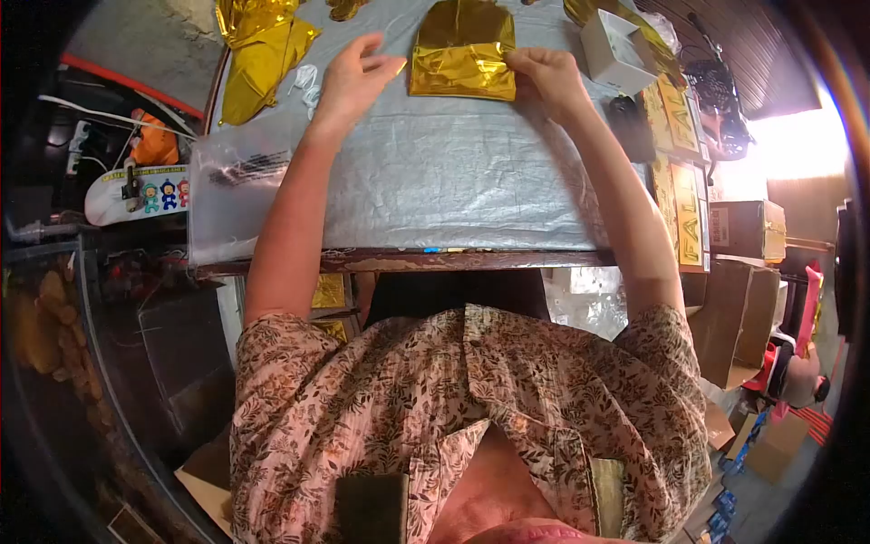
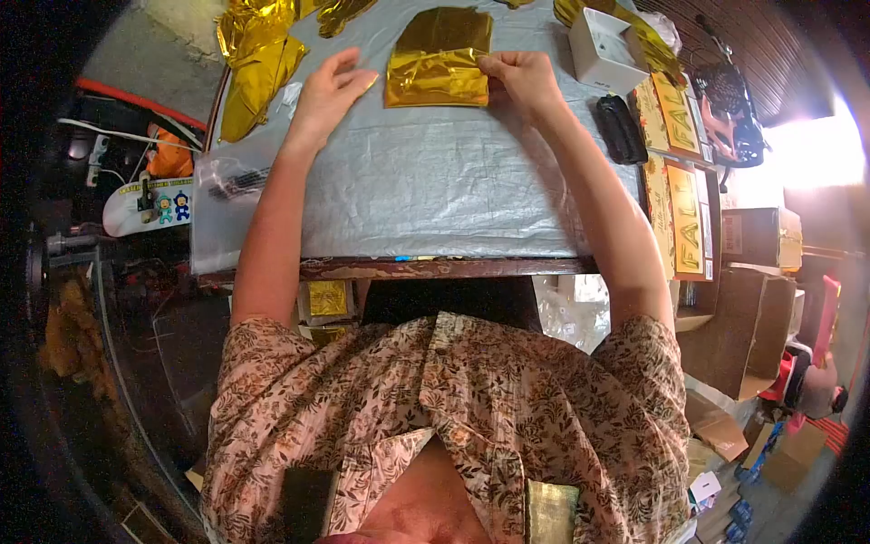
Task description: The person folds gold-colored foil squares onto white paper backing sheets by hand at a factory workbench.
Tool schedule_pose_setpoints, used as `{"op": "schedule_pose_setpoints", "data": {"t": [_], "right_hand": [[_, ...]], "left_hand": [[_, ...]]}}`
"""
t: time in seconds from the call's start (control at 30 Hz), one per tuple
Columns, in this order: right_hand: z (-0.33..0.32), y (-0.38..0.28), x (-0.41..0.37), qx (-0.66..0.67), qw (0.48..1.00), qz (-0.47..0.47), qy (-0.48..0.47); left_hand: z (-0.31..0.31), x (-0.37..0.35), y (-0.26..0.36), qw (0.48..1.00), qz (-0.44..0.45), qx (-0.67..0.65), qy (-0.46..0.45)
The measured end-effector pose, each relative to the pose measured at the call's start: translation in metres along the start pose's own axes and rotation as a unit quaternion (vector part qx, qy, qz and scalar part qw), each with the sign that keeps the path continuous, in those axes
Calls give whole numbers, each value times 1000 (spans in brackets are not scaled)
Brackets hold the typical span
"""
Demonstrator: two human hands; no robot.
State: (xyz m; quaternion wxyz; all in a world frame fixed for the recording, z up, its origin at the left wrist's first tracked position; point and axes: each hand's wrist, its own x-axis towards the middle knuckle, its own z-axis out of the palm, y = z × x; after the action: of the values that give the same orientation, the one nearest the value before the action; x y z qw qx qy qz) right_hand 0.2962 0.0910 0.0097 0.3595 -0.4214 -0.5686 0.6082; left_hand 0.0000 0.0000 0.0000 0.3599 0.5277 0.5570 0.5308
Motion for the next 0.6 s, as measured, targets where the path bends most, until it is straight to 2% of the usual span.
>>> {"op": "schedule_pose_setpoints", "data": {"t": [0.07,0.27,0.4,0.47,0.6], "right_hand": [[0,0,19,35,997,60,-33],[-5,4,41,17,996,82,-22],[-11,14,55,29,997,66,-20],[-13,16,52,30,997,68,-15],[-17,18,54,33,996,79,-11]], "left_hand": [[-4,4,5,987,-6,159,-14],[20,26,1,975,-94,199,-26],[25,44,0,981,-139,130,-43],[24,50,-2,986,-157,58,-16],[34,59,4,983,-178,32,-19]]}}
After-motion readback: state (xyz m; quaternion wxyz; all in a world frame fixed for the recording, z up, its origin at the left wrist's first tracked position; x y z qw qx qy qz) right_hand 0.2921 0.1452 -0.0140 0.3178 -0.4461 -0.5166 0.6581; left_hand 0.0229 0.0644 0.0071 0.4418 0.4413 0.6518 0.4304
